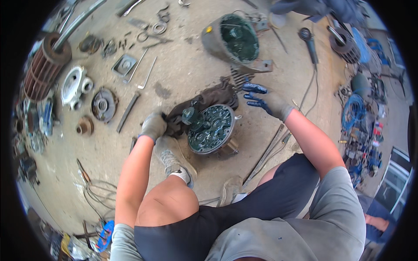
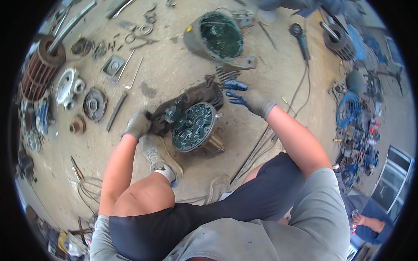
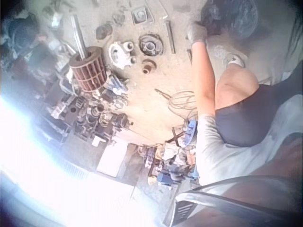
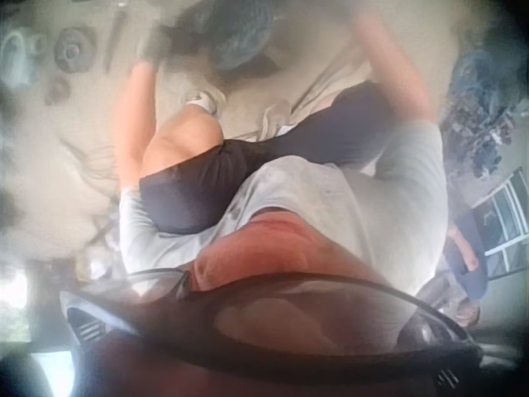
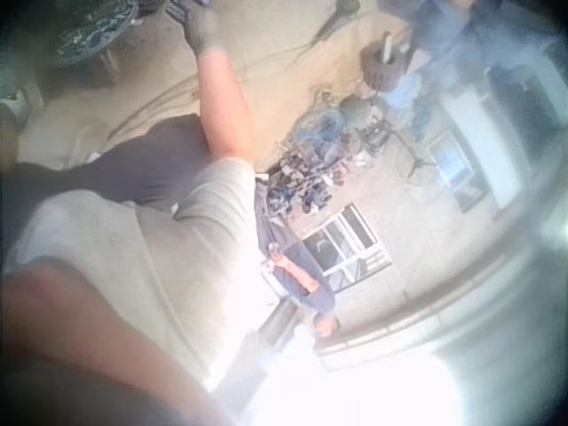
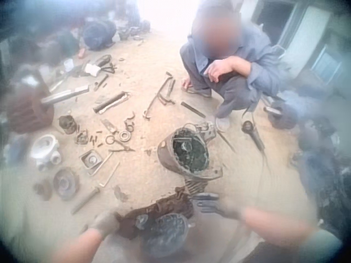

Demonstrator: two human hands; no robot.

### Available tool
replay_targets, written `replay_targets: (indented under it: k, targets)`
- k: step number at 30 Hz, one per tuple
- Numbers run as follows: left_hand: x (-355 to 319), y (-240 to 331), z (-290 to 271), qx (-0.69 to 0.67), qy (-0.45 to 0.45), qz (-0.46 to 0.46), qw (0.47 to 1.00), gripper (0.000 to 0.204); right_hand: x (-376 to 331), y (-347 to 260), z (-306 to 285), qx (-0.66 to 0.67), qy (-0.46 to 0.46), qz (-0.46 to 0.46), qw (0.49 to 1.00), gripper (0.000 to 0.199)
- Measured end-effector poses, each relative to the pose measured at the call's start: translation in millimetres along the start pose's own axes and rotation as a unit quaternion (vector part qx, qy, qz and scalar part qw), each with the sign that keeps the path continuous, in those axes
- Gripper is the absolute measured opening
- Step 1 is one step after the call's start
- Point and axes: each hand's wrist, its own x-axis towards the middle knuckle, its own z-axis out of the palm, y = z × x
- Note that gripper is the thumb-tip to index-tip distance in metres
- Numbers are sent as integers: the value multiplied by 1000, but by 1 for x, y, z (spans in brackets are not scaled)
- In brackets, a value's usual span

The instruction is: The person wipes a greased mechanical assembly with a rag, repeatedly cleaning the surface and wiping their gloved hands. They handle the part and rag multiple times, rotating the assembly to access different areas.

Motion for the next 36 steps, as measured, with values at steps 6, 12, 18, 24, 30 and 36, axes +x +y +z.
replay_targets:
  k: [6, 12, 18, 24, 30, 36]
  targets:
    - [-45, -9, -53, -224, 168, 48, 959, 53, -101, -36, 5, 406, -75, -108, 905, 69]
    - [-89, -3, -158, -661, 57, 115, 739, 57, -176, -30, 25, 563, -29, -159, 810, 80]
    - [-96, 54, -290, -638, 45, 245, 729, 68, -196, -10, 10, 605, 156, -257, 737, 68]
    - [-157, 86, -417, -550, -157, 320, 755, 77, -285, 15, 23, 684, 327, -202, 620, 77]
    - [-193, 162, -462, -557, -188, 72, 805, 76, -483, 72, 94, 703, 474, -64, 526, 76]
    - [-245, 274, -478, -449, -291, 40, 844, 74, -693, 98, 226, 654, 613, -2, 443, 44]
